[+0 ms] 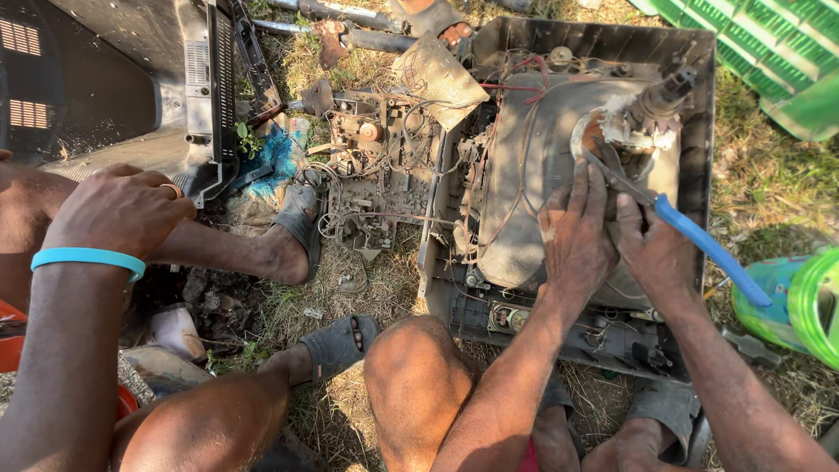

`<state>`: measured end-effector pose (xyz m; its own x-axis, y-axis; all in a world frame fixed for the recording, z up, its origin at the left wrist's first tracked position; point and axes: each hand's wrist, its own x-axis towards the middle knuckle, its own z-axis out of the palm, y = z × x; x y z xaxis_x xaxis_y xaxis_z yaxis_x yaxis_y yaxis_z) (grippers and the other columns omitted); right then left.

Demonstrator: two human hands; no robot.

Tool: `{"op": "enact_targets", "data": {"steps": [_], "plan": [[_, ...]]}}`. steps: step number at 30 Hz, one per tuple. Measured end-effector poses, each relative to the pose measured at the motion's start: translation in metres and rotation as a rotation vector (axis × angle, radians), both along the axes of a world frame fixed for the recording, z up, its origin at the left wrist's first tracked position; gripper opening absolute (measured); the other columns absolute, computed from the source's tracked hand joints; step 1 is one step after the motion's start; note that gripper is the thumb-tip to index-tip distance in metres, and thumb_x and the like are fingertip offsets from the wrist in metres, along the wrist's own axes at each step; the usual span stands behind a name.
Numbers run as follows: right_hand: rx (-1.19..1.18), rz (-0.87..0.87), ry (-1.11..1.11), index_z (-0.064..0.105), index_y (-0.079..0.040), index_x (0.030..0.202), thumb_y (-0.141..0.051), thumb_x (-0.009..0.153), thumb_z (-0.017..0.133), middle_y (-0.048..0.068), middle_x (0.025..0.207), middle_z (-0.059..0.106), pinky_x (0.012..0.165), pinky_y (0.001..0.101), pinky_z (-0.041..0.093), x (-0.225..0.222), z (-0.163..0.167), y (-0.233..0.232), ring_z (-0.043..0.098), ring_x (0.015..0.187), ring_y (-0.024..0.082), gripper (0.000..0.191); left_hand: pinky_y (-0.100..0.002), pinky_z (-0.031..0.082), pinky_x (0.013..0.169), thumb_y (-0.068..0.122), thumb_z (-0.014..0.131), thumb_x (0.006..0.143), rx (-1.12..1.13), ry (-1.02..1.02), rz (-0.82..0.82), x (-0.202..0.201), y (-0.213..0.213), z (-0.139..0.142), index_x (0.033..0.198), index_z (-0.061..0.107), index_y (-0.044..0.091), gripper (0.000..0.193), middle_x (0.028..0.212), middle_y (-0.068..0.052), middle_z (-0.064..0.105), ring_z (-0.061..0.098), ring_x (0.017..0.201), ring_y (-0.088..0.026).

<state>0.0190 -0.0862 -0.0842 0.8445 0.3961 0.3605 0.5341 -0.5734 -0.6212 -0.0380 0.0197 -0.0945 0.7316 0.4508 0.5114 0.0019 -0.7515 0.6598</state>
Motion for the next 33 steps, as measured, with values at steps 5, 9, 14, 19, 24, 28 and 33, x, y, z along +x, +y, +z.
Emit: {"op": "enact_targets", "data": {"steps": [5,9,14,19,24,28,33], "plan": [[-0.144,-0.098,0.032,0.067,0.004,0.106,-0.038,0.110,0.064,0.023,0.082,0.067,0.072,0.0472,0.055,0.000,-0.002,0.002,0.068,0.078,0.038,0.043,-0.055,0.040,0.110,0.010,0.057,0.097,-0.024,0.011,-0.003,0.002,0.005,-0.004,0.158,0.041,0.002,0.064,0.166,-0.019,0.041,0.054,0.125,-0.042],[0.078,-0.063,0.287,0.066,0.004,0.099,-0.043,0.109,0.063,0.016,0.076,0.064,0.064,0.0434,0.050,0.011,0.008,0.007,0.060,0.070,0.026,0.047,-0.054,0.042,0.110,0.006,0.057,0.091,-0.072,0.017,-0.026,0.004,0.011,-0.005,0.155,0.045,0.001,0.065,0.162,-0.023,0.048,0.056,0.121,-0.045],[0.481,-0.172,0.948,0.069,-0.010,0.104,-0.050,0.102,0.063,0.001,0.076,0.064,0.041,0.0296,0.041,0.011,0.012,0.025,0.054,0.057,0.013,0.040,-0.054,0.041,0.117,0.012,0.064,0.085,-0.078,-0.120,-0.047,0.004,0.019,-0.005,0.144,0.045,-0.010,0.065,0.143,-0.035,0.053,0.056,0.136,-0.047],[0.734,-0.210,1.154,0.070,-0.012,0.112,-0.049,0.101,0.062,0.001,0.083,0.068,0.044,0.0286,0.045,-0.003,0.000,0.042,0.061,0.062,0.013,0.039,-0.051,0.045,0.119,0.002,0.058,0.086,-0.076,-0.010,0.038,0.000,0.024,-0.006,0.143,0.055,-0.007,0.058,0.147,-0.033,0.057,0.055,0.136,-0.048],[0.870,-0.084,1.000,0.069,-0.006,0.120,-0.041,0.107,0.059,0.003,0.103,0.073,0.078,0.0284,0.058,-0.005,-0.007,0.047,0.069,0.088,0.013,0.039,-0.049,0.044,0.122,0.004,0.055,0.092,-0.107,-0.114,-0.057,-0.003,0.028,-0.005,0.149,0.052,-0.003,0.057,0.153,-0.031,0.053,0.057,0.142,-0.046],[0.925,-0.204,1.269,0.069,-0.011,0.120,-0.040,0.102,0.056,0.001,0.109,0.074,0.082,0.0297,0.058,-0.011,-0.008,0.057,0.070,0.095,0.014,0.036,-0.052,0.044,0.105,0.006,0.057,0.088,-0.234,0.157,0.000,-0.004,0.030,0.000,0.147,0.051,-0.004,0.060,0.151,-0.035,0.048,0.054,0.123,-0.050],[0.960,-0.127,1.132,0.068,-0.008,0.124,-0.040,0.108,0.058,0.005,0.115,0.069,0.090,0.0323,0.055,-0.010,0.005,0.046,0.064,0.103,0.017,0.036,-0.049,0.040,0.125,0.004,0.049,0.097,-0.051,-0.180,-0.036,-0.001,0.027,0.014,0.155,0.049,-0.002,0.058,0.154,-0.027,0.052,0.049,0.147,-0.042]]}}
